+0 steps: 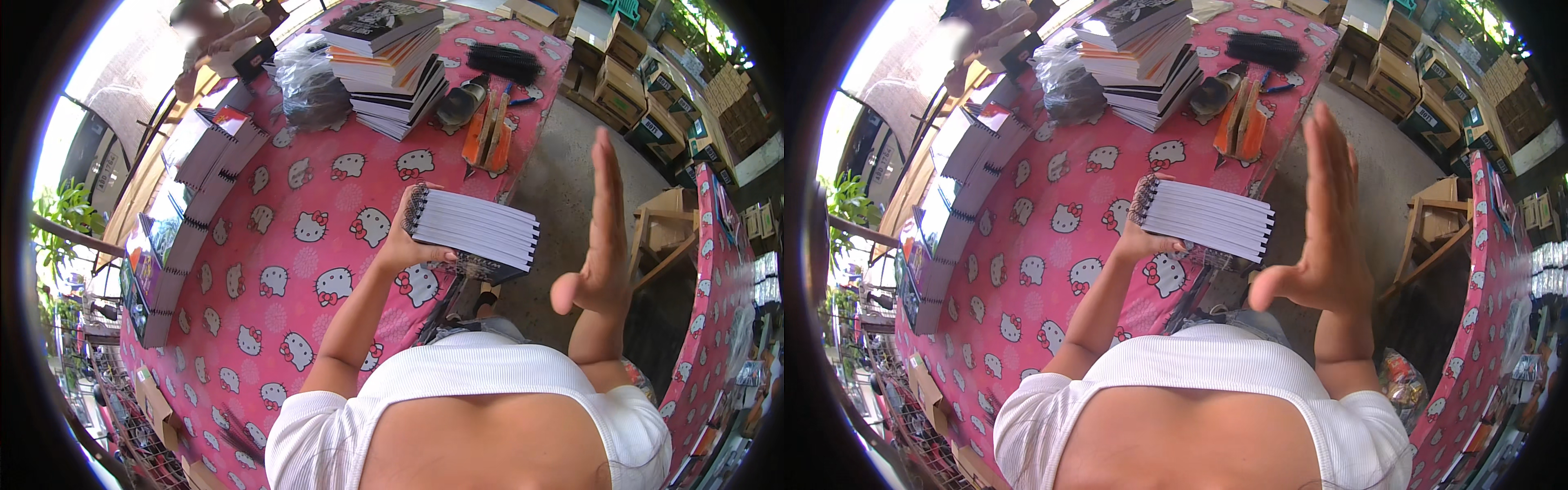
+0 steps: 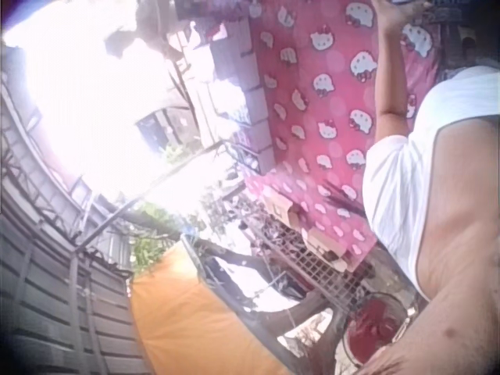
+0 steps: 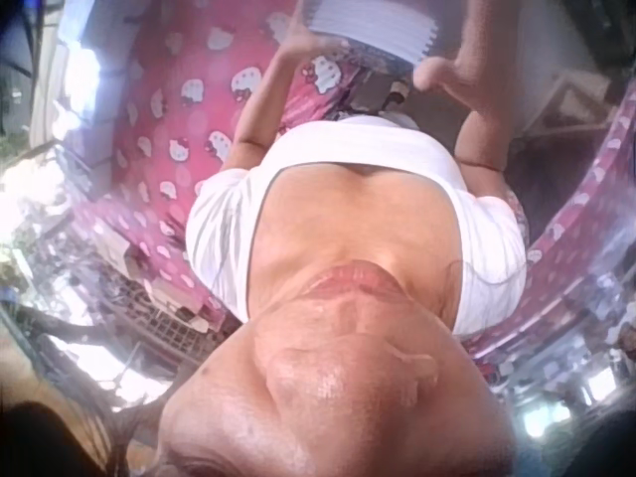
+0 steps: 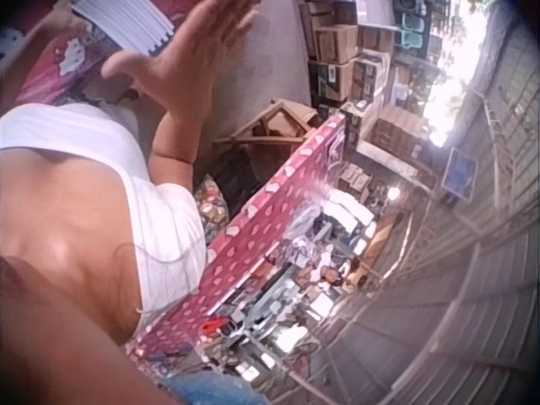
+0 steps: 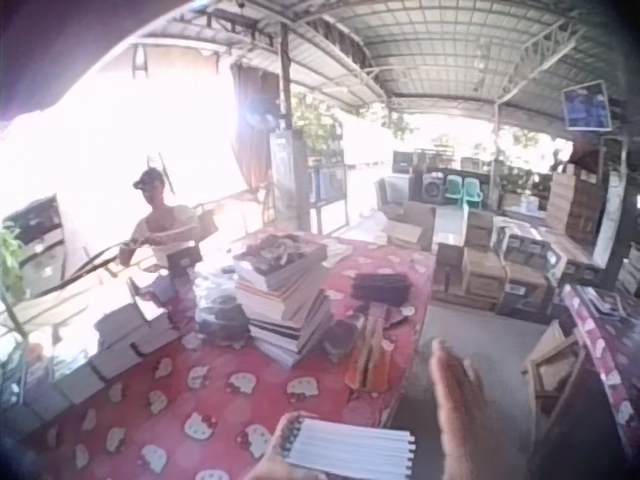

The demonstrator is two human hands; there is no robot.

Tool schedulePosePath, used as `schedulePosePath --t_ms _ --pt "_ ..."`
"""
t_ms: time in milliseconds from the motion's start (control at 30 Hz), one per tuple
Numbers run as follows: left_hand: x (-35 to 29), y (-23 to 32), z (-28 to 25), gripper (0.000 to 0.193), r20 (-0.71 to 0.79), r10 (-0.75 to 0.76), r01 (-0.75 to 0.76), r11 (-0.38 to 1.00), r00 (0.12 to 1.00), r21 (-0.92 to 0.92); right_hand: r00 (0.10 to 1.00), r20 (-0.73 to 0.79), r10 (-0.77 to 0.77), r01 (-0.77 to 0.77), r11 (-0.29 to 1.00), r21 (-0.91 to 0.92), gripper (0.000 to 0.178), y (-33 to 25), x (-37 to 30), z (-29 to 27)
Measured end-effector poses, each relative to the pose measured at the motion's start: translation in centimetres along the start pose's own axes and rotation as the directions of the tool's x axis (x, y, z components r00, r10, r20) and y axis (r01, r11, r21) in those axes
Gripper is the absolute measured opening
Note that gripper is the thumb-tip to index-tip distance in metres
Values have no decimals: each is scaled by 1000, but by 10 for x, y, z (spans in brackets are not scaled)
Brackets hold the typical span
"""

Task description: The person organizes stacks of notebooks, fits a spiral binding through the punched holes of a notebook, and clips the binding wire using blue-handled pliers.

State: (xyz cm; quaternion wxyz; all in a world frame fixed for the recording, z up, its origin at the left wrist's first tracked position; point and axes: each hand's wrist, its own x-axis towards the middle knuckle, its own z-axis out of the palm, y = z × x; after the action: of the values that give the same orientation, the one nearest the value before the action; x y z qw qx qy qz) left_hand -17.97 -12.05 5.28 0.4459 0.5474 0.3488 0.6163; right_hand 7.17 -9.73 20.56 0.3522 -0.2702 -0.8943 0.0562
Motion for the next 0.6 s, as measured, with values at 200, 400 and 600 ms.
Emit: schedulePosePath --t_ms 200,400,600 --pt "2 -3 -4 102 38 43 -46 995 998 91 822 560 102 -68 994 -81 130 12 -2 57" --pt "0 -5 -4 105 23 53 -55 993 998 102 972 186 140 -232 645 728 132 45 -60 64" --pt "1 -5 -3 112 38 42 -47 992 998 117 939 83 335 -327 787 523 115 57 -133 159"
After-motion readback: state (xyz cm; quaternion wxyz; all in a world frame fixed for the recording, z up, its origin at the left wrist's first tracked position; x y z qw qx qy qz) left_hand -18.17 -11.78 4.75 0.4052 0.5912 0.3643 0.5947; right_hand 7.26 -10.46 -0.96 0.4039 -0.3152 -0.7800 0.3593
